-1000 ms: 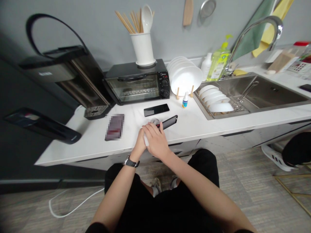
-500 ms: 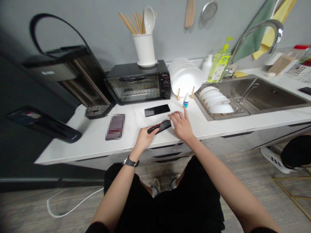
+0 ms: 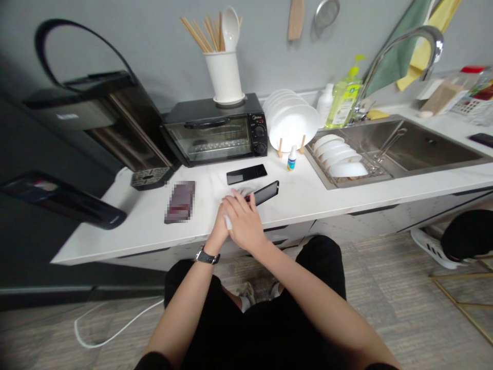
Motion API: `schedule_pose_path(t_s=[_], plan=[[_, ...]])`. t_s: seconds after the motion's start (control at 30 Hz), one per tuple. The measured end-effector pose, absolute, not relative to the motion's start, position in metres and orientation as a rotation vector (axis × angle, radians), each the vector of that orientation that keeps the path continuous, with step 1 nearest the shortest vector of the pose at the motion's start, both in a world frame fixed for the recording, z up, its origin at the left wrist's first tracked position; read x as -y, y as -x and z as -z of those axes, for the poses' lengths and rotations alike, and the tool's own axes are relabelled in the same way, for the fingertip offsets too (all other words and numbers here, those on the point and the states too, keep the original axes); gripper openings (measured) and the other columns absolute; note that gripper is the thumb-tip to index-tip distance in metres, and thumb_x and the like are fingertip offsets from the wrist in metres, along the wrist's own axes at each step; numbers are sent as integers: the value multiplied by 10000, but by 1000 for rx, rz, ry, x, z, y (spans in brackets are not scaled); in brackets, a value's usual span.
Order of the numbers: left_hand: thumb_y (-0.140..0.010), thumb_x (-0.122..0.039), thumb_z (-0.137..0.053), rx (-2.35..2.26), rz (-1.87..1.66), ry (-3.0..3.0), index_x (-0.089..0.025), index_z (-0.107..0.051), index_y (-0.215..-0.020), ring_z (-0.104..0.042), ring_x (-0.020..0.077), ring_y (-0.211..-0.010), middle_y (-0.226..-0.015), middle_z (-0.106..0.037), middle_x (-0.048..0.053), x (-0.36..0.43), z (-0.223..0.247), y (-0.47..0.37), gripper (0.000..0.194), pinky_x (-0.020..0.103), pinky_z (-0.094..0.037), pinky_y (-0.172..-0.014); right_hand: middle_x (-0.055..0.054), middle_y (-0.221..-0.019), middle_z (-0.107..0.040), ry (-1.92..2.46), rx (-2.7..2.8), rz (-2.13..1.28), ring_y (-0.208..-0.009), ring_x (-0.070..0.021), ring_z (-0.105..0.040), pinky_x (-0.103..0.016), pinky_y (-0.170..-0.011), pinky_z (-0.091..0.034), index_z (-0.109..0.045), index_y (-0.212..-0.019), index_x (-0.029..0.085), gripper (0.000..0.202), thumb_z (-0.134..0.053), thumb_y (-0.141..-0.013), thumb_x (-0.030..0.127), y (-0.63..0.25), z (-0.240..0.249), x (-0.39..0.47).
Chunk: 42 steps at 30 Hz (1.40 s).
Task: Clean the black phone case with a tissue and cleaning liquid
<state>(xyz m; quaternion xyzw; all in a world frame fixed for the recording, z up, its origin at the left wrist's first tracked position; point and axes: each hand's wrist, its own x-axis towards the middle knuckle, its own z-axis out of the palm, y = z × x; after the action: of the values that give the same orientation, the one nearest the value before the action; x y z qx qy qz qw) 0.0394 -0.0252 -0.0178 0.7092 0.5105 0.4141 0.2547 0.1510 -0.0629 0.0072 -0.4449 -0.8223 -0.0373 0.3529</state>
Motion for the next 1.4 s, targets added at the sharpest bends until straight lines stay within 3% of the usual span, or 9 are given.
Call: schedule_pose_path(t_s=[0.13, 0.37, 0.57, 0.7, 0.8, 1.0, 1.1, 1.2, 1.4], plan=[[-1027, -356, -533, -1403, -1208, -1899, -194, -684, -1330, -639, 290, -1276, -1247, -730, 143, 31, 31, -41, 375, 416, -547, -1000, -150, -1525, -601, 1021, 2273, 141, -1535, -280, -381, -589, -1324, -72, -527, -1502, 120, 471, -482, -1055, 263, -140, -5, 69], [-906, -151, -618, -1276, -1206, -1945, -213, -734, -1018, -716, 276, -955, -932, -724, 81, 9, 31, -37, 173, 438, -606, -868, -119, -1506, -620, 1016, 2312, 282, -1420, -288, -500, -605, -1312, -132, -466, -1575, 168, 524, -478, -1055, 224, -172, -6, 51], [-821, -18, -553, -1334, -1081, -2016, -159, -704, -877, -702, 229, -839, -907, -750, 100, 11, 16, -38, 214, 350, -568, -791, -101, -1401, -685, 964, 2312, 374, -1319, -265, -572, -583, -1311, -170, -517, -1537, 194, 486, -453, -1055, 183, -183, -5, 39], [-914, -140, -568, -1375, -1014, -1982, -150, -703, -736, -673, 195, -677, -716, -738, 60, 16, 7, -41, 223, 275, -497, -645, -102, -1315, -718, 1012, 2248, 438, -1234, -244, -610, -569, -1324, -128, -593, -1441, 168, 464, -384, -1032, 102, -205, 0, 26], [-982, -326, -613, -1322, -1034, -1917, -161, -789, -891, -719, 207, -770, -860, -810, 49, 18, 3, -43, 257, 259, -512, -688, -88, -1249, -734, 1096, 2225, 431, -1203, -244, -615, -579, -1323, -120, -611, -1405, 185, 464, -385, -1013, 82, -233, -1, 14], [-980, -364, -665, -1329, -1039, -1859, -197, -826, -1066, -765, 247, -893, -1040, -834, 67, 19, 2, -45, 247, 294, -558, -785, -104, -1281, -723, 1282, 2219, 373, -1251, -284, -587, -613, -1301, -170, -594, -1428, 192, 519, -421, -954, 66, -291, -8, -5], [-978, -363, -674, -1359, -1034, -1856, -211, -829, -1076, -770, 256, -901, -1045, -833, 71, 19, 3, -46, 238, 306, -568, -794, -121, -1420, -672, 1314, 2157, 331, -1323, -304, -555, -641, -1289, -188, -558, -1473, 184, 530, -427, -967, 95, -292, -9, -5], [-981, -360, -666, -1343, -1054, -1862, -212, -823, -1086, -771, 262, -925, -1061, -831, 72, 19, 2, -48, 241, 297, -560, -768, -117, -1598, -532, 1345, 2040, 326, -1483, -328, -434, -698, -1281, -115, -521, -1504, 198, 481, -403, -1038, 184, -264, -6, 8], [-948, -171, -562, -1347, -1017, -1991, -154, -779, -890, -714, 222, -781, -870, -802, 66, 18, 1, -43, 225, 268, -493, -692, -160, -1633, -477, 1308, 2021, 178, -1551, -286, -378, -632, -1309, -44, -387, -1596, 129, 526, -352, -1087, 261, -184, 0, 47]])
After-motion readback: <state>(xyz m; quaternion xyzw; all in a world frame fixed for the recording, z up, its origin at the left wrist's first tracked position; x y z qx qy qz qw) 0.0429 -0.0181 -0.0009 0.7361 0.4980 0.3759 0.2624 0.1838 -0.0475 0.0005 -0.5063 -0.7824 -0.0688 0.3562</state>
